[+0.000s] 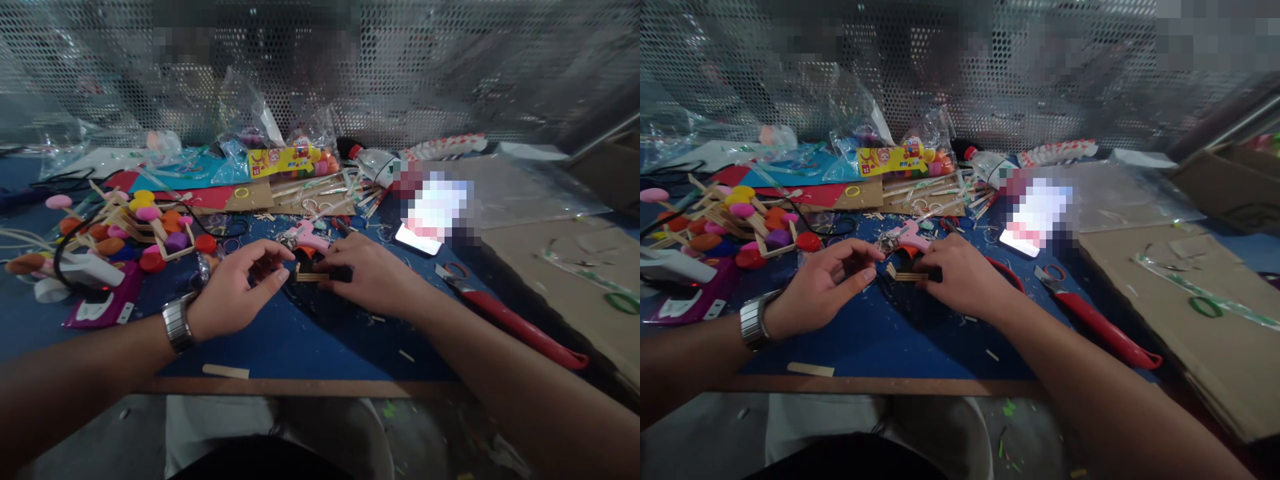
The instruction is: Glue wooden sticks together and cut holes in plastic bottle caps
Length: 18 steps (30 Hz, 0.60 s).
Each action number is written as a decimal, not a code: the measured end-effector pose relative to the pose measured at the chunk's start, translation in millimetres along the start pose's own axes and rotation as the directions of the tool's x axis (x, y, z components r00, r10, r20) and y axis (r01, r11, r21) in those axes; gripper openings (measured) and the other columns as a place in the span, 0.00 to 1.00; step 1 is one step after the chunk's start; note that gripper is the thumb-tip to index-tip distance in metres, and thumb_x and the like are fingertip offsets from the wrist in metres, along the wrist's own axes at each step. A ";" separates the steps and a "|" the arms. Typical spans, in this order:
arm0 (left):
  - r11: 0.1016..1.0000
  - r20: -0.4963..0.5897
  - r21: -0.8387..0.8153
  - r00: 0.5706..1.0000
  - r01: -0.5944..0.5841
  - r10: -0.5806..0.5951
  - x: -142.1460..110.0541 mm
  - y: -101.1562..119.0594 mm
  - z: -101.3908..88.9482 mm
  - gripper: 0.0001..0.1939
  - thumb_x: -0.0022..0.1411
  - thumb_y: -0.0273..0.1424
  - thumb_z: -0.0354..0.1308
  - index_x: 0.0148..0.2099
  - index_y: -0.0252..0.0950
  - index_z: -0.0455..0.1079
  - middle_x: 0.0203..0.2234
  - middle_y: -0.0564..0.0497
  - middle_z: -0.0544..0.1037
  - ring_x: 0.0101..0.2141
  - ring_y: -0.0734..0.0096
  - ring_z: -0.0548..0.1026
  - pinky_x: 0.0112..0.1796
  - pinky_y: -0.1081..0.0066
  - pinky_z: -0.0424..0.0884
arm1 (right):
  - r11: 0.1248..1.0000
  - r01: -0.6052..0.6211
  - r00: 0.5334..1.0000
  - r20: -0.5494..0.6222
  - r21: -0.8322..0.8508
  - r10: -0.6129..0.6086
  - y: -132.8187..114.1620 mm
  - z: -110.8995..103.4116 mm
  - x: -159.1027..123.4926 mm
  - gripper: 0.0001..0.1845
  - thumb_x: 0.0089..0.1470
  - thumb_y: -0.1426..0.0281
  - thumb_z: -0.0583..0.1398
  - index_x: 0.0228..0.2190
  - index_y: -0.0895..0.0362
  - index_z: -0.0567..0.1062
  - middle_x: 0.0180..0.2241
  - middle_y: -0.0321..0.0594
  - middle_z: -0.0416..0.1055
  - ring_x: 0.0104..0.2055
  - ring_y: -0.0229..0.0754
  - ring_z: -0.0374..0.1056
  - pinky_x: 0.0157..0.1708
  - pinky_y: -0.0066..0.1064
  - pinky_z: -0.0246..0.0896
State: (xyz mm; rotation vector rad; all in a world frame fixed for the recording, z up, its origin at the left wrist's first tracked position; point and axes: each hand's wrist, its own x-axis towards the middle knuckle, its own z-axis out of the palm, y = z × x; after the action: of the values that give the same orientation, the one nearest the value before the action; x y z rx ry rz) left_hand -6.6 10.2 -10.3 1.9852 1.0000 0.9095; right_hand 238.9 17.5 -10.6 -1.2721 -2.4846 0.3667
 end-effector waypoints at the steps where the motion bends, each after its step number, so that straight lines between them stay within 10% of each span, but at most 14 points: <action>1: 1.000 -0.001 -0.002 1.000 0.002 -0.002 -0.2 -0.2 0.0 0.09 0.67 0.33 0.57 0.47 0.36 0.72 0.38 0.47 0.77 0.37 0.68 0.75 0.35 0.69 0.71 | 1.000 0.000 1.000 0.002 0.004 0.000 -0.7 -0.2 -0.1 0.09 0.52 0.72 0.68 0.38 0.53 0.84 0.38 0.43 0.80 0.42 0.52 0.71 0.44 0.44 0.65; 7: 0.999 -0.048 -0.042 0.999 -0.002 0.000 -0.2 0.9 -1.7 0.07 0.67 0.33 0.58 0.45 0.36 0.71 0.35 0.50 0.74 0.33 0.72 0.71 0.34 0.71 0.69 | 0.992 -0.065 0.992 -0.103 0.106 0.076 -5.8 -3.0 -1.1 0.03 0.57 0.69 0.65 0.34 0.55 0.77 0.34 0.41 0.78 0.37 0.46 0.70 0.38 0.37 0.62; 13: 0.998 -0.063 -0.044 0.997 -0.041 0.039 0.8 3.5 -2.9 0.17 0.69 0.37 0.56 0.29 0.37 0.60 0.25 0.55 0.64 0.26 0.74 0.61 0.29 0.71 0.60 | 0.945 -0.163 0.923 -0.294 0.283 0.247 -4.1 -12.9 -0.5 0.28 0.59 0.59 0.61 0.18 0.52 0.51 0.17 0.28 0.48 0.21 0.34 0.46 0.22 0.30 0.44; 18: 0.996 -0.048 -0.045 0.996 -0.081 0.079 -1.5 3.1 -3.9 0.19 0.71 0.40 0.54 0.28 0.36 0.62 0.25 0.53 0.66 0.27 0.72 0.64 0.30 0.70 0.62 | 0.885 -0.045 0.954 -0.244 0.462 0.176 -38.6 -41.0 -1.0 0.31 0.60 0.49 0.60 0.16 0.53 0.58 0.17 0.30 0.50 0.21 0.34 0.45 0.20 0.31 0.41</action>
State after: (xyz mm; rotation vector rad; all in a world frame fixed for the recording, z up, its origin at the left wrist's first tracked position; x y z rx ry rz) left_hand -9.5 8.7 -6.2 1.9847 0.9220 1.0175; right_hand 227.4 -2.1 40.9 -1.1748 -1.9403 0.6966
